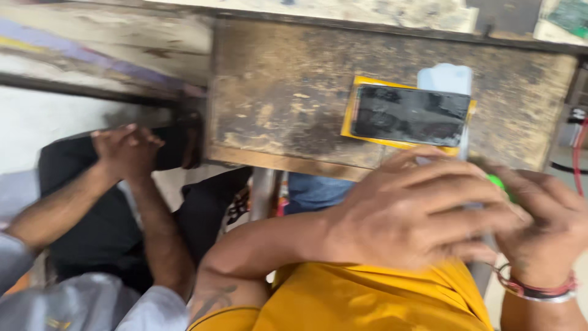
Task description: The person holds a smartphone with a shattered screen on a workbench and uses a green-handled screwdriver to pry and scrape along the cracked glass, working around the edges of the display. They reposition the phone and continue prying the broken screen throughout the clip.
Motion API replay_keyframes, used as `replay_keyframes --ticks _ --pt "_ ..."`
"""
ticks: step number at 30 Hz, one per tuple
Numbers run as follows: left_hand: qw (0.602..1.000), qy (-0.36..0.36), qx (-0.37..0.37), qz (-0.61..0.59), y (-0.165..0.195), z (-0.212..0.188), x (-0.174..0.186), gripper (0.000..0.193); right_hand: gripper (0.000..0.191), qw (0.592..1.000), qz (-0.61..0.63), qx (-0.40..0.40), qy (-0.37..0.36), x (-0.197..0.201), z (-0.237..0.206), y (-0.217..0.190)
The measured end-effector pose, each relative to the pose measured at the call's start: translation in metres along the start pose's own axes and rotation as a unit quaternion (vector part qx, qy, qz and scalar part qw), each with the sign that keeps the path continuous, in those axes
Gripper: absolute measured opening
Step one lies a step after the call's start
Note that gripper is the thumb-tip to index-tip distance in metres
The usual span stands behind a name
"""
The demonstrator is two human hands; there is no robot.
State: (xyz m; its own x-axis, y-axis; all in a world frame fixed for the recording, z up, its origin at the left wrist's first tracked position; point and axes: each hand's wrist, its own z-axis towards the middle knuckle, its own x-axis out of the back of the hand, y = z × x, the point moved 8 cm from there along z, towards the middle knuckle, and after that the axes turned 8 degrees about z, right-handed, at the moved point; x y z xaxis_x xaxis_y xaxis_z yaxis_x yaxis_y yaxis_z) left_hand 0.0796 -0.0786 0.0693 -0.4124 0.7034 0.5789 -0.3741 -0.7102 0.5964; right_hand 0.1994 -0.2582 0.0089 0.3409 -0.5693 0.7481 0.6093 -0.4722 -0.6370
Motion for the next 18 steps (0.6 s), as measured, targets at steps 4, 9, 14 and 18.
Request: replay_keyframes --ticks 4,9,14,18 --pt "0.976 -0.082 0.012 0.200 -0.015 -0.008 -0.001 0.041 0.037 0.989 -0.123 0.072 -0.043 -0.001 0.011 -0.045" --pt "0.981 -0.076 0.040 0.172 -0.029 -0.033 0.001 0.014 0.041 0.989 -0.082 0.094 -0.084 -0.008 0.021 -0.070" --pt "0.983 -0.050 0.073 0.164 -0.047 -0.051 0.017 0.013 0.039 0.994 -0.053 0.030 -0.094 -0.009 0.024 -0.048" --pt "0.970 -0.020 0.151 0.189 -0.076 -0.049 0.045 0.031 0.030 0.998 -0.032 -0.001 -0.047 0.002 0.028 -0.029"
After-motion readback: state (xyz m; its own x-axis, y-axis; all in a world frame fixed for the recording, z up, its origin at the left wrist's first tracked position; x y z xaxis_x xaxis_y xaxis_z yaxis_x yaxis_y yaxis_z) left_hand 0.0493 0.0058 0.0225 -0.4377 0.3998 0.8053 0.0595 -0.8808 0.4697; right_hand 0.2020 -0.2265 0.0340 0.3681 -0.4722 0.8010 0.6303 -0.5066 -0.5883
